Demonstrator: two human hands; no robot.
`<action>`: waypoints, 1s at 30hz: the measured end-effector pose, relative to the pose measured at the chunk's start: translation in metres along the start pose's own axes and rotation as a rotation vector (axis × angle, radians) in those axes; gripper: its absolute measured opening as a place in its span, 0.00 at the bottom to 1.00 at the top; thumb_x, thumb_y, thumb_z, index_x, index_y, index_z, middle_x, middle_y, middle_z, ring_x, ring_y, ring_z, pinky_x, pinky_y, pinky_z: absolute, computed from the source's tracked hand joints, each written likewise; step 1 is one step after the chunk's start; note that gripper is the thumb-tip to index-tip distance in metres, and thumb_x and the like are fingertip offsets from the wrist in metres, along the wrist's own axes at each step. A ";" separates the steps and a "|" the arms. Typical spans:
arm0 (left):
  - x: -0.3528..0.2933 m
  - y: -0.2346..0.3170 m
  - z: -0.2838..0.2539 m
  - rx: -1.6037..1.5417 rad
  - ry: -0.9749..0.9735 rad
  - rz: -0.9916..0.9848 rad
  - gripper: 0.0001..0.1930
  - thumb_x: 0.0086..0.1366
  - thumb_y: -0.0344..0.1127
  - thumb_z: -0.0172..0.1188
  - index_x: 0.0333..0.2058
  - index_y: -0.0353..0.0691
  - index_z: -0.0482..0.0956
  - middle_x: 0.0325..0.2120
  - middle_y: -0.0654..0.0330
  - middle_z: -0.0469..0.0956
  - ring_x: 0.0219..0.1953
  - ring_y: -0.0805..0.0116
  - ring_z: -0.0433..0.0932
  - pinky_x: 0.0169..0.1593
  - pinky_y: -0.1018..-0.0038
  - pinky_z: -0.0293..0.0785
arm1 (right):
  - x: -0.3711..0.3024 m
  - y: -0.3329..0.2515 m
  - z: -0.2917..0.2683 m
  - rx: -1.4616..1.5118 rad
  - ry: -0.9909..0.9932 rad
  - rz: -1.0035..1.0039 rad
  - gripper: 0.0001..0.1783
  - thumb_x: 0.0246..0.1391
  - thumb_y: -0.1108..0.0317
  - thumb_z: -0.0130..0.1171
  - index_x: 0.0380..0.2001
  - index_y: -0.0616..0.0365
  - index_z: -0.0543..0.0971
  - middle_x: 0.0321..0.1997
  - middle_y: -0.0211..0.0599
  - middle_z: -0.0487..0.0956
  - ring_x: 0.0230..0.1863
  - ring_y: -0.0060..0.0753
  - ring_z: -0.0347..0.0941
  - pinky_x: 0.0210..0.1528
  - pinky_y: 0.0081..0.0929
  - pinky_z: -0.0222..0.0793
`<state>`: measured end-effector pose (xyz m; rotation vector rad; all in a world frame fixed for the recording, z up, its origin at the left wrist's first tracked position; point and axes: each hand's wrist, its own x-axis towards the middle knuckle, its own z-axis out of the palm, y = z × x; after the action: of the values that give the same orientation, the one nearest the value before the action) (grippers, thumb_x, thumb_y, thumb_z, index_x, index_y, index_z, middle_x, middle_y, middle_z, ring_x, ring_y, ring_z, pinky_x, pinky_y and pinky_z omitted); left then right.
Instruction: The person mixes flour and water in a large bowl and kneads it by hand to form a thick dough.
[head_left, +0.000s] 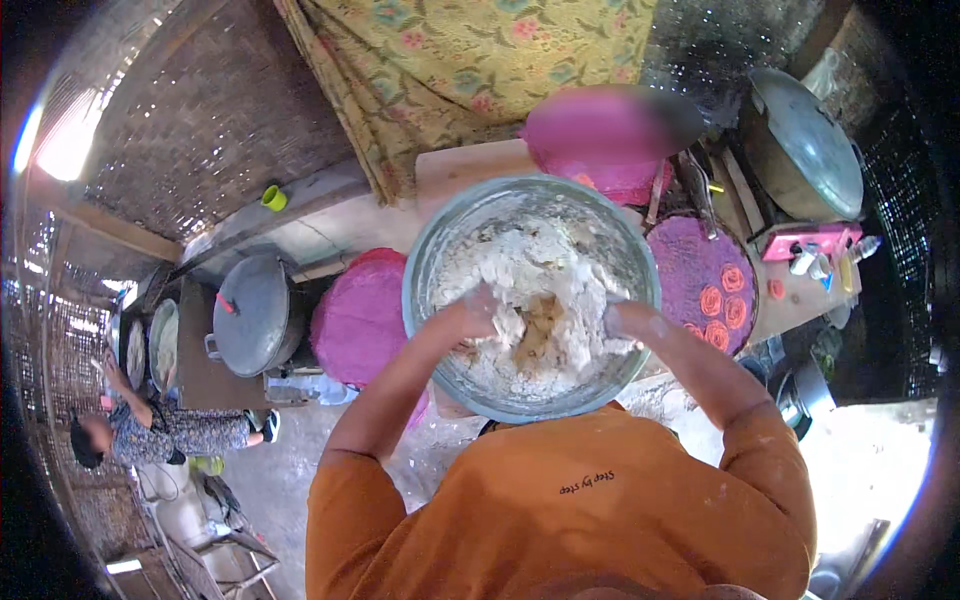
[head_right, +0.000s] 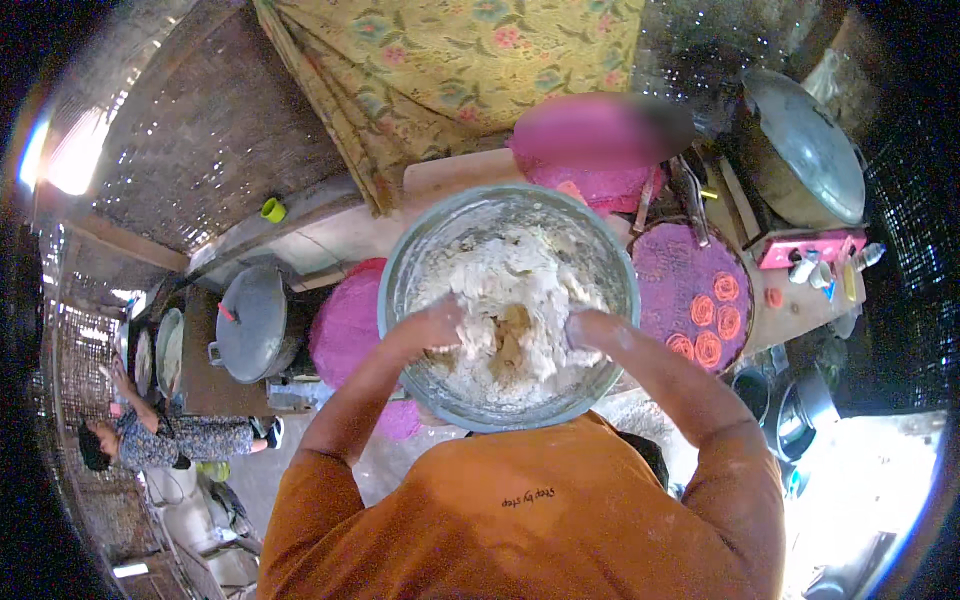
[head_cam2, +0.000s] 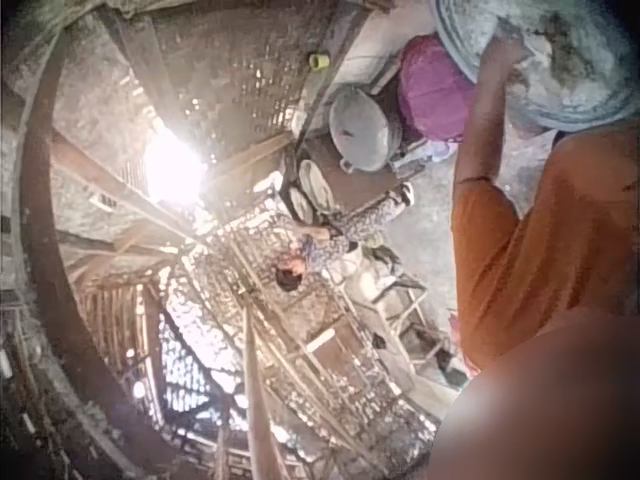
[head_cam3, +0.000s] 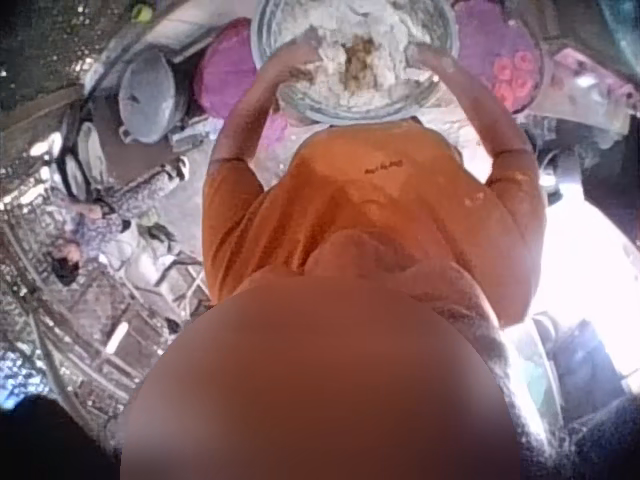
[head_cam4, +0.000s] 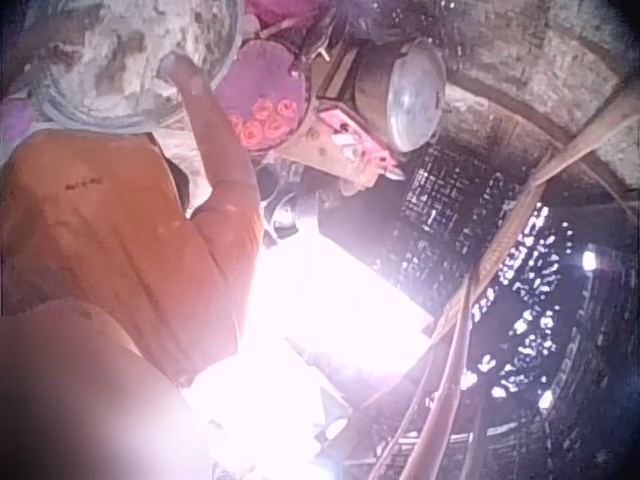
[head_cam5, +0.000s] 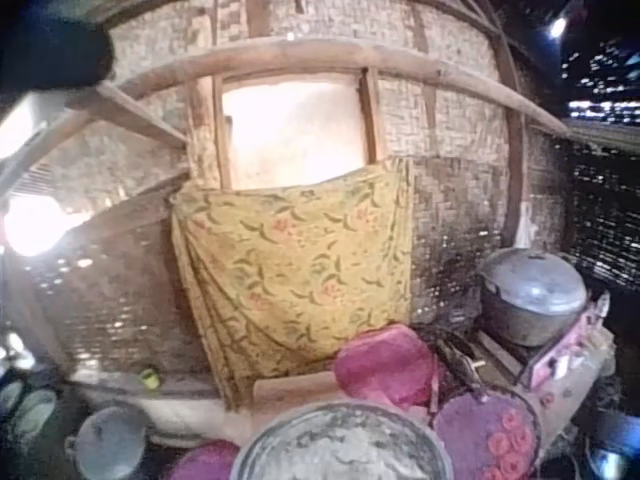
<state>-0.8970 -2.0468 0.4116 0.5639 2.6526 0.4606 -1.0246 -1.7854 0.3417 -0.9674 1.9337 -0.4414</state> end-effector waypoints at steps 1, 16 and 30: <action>0.005 -0.007 -0.008 -0.061 0.000 0.006 0.18 0.41 0.39 0.50 0.35 0.45 0.70 0.42 0.49 0.62 0.49 0.55 0.55 0.51 0.66 0.50 | 0.006 -0.006 -0.015 -0.017 0.035 -0.021 0.21 0.37 0.53 0.42 0.36 0.51 0.68 0.36 0.35 0.69 0.37 0.37 0.63 0.41 0.33 0.57; 0.128 -0.144 0.104 0.156 0.179 -0.397 0.16 0.43 0.43 0.46 0.25 0.37 0.74 0.30 0.52 0.71 0.37 0.61 0.67 0.45 0.70 0.57 | 0.202 -0.015 -0.039 -0.366 0.306 0.101 0.20 0.38 0.52 0.42 0.33 0.50 0.69 0.34 0.34 0.69 0.35 0.36 0.63 0.40 0.33 0.57; 0.132 -0.141 0.064 -0.281 0.117 -0.561 0.22 0.48 0.46 0.43 0.38 0.36 0.66 0.40 0.48 0.63 0.47 0.56 0.58 0.49 0.69 0.53 | 0.216 0.006 -0.055 -0.376 0.289 0.116 0.19 0.38 0.51 0.41 0.31 0.50 0.69 0.31 0.34 0.69 0.33 0.35 0.63 0.39 0.33 0.57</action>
<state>-1.0253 -2.0952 0.2618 -0.2959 2.6291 0.6830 -1.1354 -1.9525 0.2449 -1.0640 2.3780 -0.1564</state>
